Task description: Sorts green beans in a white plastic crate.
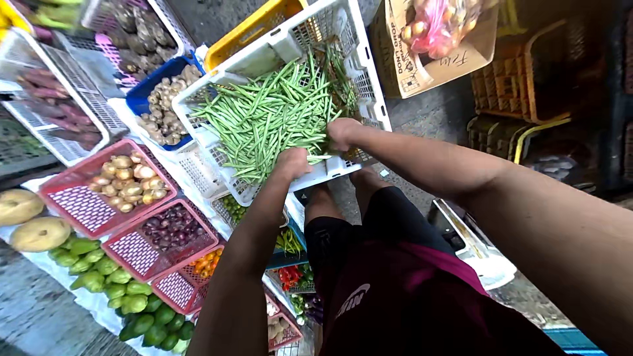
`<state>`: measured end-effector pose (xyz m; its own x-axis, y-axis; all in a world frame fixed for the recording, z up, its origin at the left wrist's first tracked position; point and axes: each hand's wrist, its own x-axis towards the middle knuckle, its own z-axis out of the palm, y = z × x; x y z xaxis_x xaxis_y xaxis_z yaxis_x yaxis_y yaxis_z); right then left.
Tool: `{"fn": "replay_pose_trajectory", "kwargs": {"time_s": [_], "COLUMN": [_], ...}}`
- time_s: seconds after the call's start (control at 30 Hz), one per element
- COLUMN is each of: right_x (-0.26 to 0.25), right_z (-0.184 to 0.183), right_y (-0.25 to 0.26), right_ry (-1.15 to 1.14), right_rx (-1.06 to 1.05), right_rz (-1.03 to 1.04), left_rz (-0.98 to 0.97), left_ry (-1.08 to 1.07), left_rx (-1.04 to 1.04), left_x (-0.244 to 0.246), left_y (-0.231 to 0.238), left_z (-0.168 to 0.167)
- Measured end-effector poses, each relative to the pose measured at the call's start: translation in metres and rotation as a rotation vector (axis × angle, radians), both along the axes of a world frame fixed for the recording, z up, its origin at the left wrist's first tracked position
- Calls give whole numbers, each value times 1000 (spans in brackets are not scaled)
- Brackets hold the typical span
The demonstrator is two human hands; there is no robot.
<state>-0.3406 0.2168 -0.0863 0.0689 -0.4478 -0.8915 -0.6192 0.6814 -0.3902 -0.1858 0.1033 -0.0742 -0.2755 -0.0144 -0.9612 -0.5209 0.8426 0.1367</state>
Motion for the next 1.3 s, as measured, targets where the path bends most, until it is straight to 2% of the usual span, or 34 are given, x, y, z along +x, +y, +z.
{"fn": "replay_pose_trajectory", "kwargs": {"time_s": [0.13, 0.23, 0.37, 0.43, 0.5, 0.6, 0.67, 0.77, 0.9, 1.0, 1.07, 1.13, 1.17, 1.23, 1.3], "right_x": [23, 22, 19, 26, 35, 48, 56, 62, 57, 45, 36, 28, 24, 17, 7], "right_z": [-23, -23, -19, -20, -21, -22, -18, -15, -15, 5, 24, 40, 47, 58, 67], "right_y": [7, 10, 21, 16, 5, -8, -8, -9, -2, 12, 21, 30, 33, 35, 37], "right_ry": [39, 46, 72, 86, 84, 147, 178, 183, 169, 136, 117, 56, 7, -95, -178], "right_rx": [-22, -70, -124, -55, 53, 97, 79, 39, -59, -130, -180, -208, -198, -160, -157], "right_rz": [5, 16, 39, 14, -26, -92, -56, 40, 90, 102, 102, 111, 122, 144, 147], "left_rz": [20, 115, 441, 602, 677, 633, 568, 356, 434, 399, 337, 293, 288, 278, 305], "left_ry": [228, 424, 567, 544, 508, 486, 456, 401, 644, 875, 966, 971, 932, 796, 632], "left_rx": [69, 73, 87, 77, 86, 134, 167, 161, 125, -68, -256, -382, -392, -328, -225], "left_x": [21, 34, 43, 41, 42, 41, 38, 23, -2, -51, -95, -139, -158, -182, -185], "left_y": [-9, -18, -36, -46, -54, -66, -71, -86, -126, -169, -194, -208, -211, -215, -216], "left_z": [21, 41, 59, 62, 64, 57, 58, 81, 125, 161, 172, 158, 138, 78, 19]}}
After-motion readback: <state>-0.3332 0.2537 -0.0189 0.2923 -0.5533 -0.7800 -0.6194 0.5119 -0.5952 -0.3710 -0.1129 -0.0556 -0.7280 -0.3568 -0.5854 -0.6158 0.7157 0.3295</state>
